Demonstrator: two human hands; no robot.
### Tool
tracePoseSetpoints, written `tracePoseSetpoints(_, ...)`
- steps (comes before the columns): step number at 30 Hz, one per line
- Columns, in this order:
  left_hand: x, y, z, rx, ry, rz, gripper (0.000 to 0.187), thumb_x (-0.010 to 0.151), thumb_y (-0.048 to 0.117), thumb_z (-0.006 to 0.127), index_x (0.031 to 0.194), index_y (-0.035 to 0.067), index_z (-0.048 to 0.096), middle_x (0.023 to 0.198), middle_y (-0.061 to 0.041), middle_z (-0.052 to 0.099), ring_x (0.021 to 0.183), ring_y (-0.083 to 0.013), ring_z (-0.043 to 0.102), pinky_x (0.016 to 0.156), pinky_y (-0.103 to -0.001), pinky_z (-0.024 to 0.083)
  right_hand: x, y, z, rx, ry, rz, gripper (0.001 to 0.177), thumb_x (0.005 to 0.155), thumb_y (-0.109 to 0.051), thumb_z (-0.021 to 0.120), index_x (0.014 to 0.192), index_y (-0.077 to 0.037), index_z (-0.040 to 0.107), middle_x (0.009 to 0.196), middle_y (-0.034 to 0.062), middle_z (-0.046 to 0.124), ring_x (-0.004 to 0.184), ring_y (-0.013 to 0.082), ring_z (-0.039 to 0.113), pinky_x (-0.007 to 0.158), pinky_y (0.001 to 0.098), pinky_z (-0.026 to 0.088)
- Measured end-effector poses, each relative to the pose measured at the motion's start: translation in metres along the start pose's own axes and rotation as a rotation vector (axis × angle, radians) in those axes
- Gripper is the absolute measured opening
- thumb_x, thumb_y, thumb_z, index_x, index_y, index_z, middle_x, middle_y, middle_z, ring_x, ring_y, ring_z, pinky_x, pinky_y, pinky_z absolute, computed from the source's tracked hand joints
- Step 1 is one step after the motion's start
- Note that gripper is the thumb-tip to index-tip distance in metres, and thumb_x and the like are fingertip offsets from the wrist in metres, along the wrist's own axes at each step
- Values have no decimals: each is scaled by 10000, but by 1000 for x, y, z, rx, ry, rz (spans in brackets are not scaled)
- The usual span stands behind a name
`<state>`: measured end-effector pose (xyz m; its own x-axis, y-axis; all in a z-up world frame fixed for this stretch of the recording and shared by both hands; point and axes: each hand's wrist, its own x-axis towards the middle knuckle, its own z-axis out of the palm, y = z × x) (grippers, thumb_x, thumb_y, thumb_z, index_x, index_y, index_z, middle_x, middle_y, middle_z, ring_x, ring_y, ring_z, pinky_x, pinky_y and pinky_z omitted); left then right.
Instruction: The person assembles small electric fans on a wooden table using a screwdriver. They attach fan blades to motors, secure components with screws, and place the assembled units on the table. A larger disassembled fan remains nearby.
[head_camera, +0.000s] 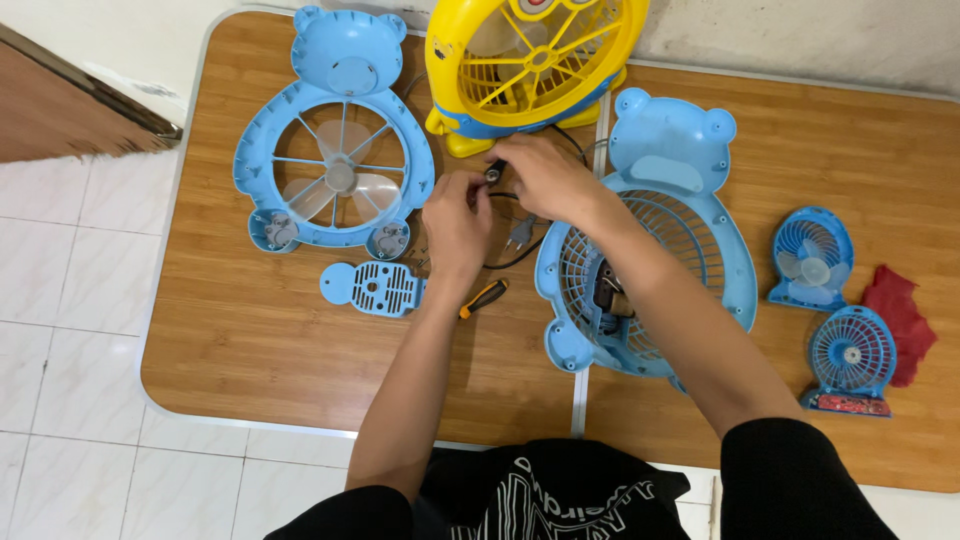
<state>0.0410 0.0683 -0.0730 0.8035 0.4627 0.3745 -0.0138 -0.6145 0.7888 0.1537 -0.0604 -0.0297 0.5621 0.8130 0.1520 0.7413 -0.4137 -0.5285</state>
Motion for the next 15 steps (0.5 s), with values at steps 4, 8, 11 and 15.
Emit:
tracePoseSetpoints(4,1,15,-5,-388,-19,-98,93,893,-14,722,981,-14,692,856,-116,739,754,-176,722,704,-283,576,-24,-6,-21,133,93,35,281,833,18,706,1114,7,697,1038,179,737,972,372,715,843,417,552)
tracePoseSetpoints(8,-6,38,-10,-497,-111,-132,104,910,-10,736,1013,-8,718,851,-109,755,744,-151,690,688,-264,555,-69,-16,-41,340,147,94,258,902,-19,697,1159,3,694,1003,153,757,929,220,771,810,334,584)
tracePoseSetpoints(11,-14,60,-10,-434,-166,61,229,840,-17,767,1060,9,712,882,-119,726,763,-191,714,692,-289,566,-102,-16,-49,412,167,225,225,959,-36,670,1174,-4,727,989,107,790,857,124,722,780,294,572)
tracePoseSetpoints(15,-28,88,-3,-351,-227,237,300,805,-31,790,1087,31,708,940,-145,697,846,-284,715,757,-356,568,-136,-3,-56,634,260,283,252,1029,-63,607,1249,18,699,1010,56,750,882,97,680,811,270,568)
